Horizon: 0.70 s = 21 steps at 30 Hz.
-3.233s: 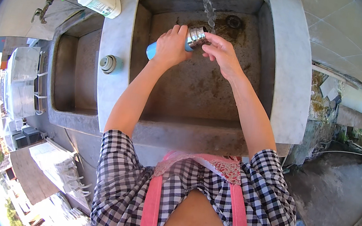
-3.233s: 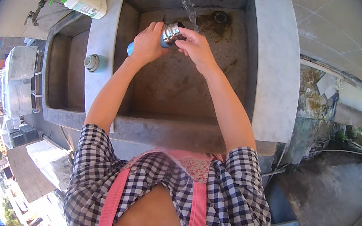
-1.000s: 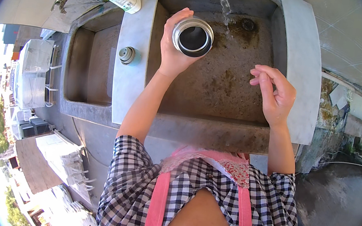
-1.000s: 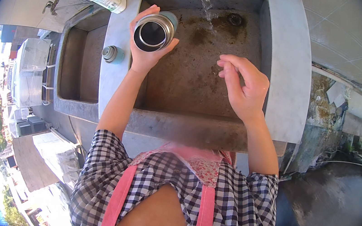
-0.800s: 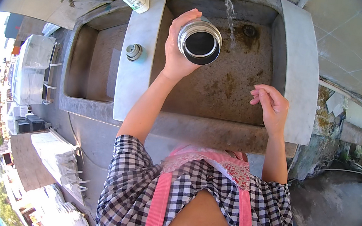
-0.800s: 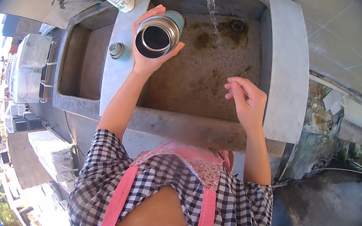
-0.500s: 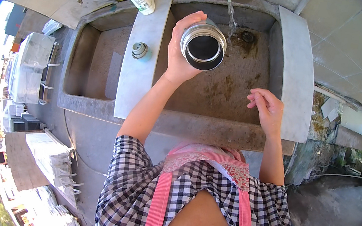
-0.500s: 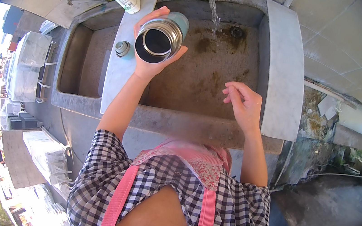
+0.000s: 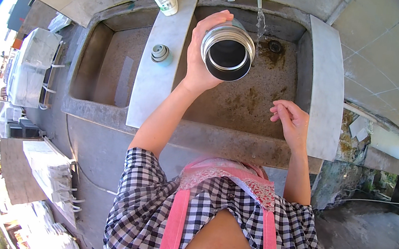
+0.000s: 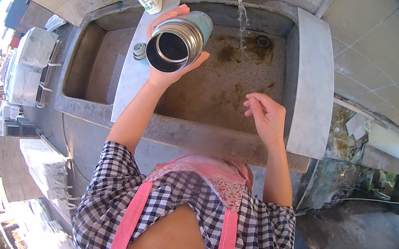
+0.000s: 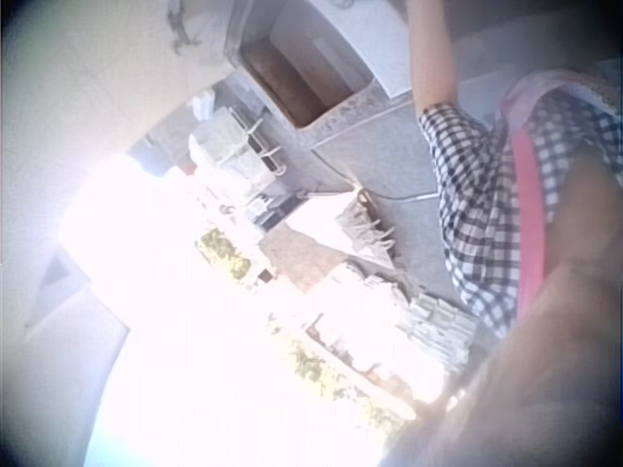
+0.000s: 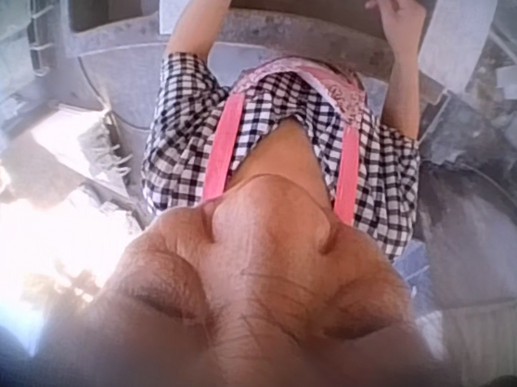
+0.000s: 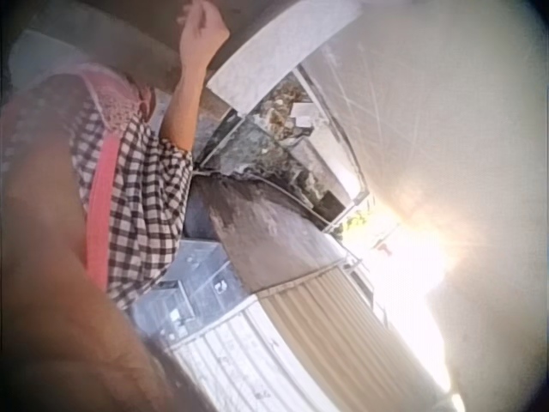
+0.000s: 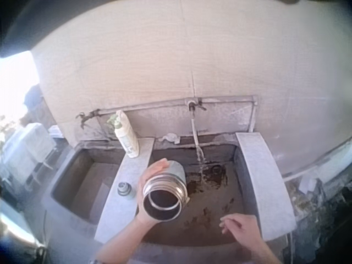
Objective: The person opens a blue thermos bottle, rinses the lid under a running tap, and fills the bottle with water. They then close the bottle and walk away from the sink area.
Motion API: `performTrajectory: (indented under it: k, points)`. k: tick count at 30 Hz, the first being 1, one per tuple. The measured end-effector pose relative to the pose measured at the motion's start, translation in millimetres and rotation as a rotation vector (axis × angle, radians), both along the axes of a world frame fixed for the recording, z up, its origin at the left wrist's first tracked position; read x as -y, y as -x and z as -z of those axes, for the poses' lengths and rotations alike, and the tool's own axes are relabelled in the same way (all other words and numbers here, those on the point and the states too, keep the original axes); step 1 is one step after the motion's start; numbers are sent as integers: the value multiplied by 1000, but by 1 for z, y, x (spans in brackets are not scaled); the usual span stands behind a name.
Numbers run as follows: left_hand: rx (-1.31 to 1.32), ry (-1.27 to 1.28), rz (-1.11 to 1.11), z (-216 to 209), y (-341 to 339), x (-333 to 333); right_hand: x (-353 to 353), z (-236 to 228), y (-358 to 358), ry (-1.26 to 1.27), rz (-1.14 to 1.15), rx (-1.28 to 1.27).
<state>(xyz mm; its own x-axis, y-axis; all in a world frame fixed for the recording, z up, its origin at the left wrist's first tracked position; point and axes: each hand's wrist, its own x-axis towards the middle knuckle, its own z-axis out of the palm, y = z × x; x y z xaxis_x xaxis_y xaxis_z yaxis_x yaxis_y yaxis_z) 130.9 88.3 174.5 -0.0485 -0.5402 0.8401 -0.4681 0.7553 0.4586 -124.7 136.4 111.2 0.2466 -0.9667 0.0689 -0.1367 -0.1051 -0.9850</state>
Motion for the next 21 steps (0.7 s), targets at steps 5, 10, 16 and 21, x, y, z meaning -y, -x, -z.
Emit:
performTrajectory:
  k: [5, 10, 16, 21]
  points:
    - [-26, 62, 41, 0, -2, 1, 0, 1, -2, -20, 0, -4]
    - [29, 67, -24, -2, -4, 0, 1, 1, -4, -16, -14, -5]
    - [2, 70, -23, -2, -4, -2, 1, 1, -6, -11, -26, -22]
    - [-29, 35, 0, -3, -5, -3, 1, 3, -7, -12, -29, -21]
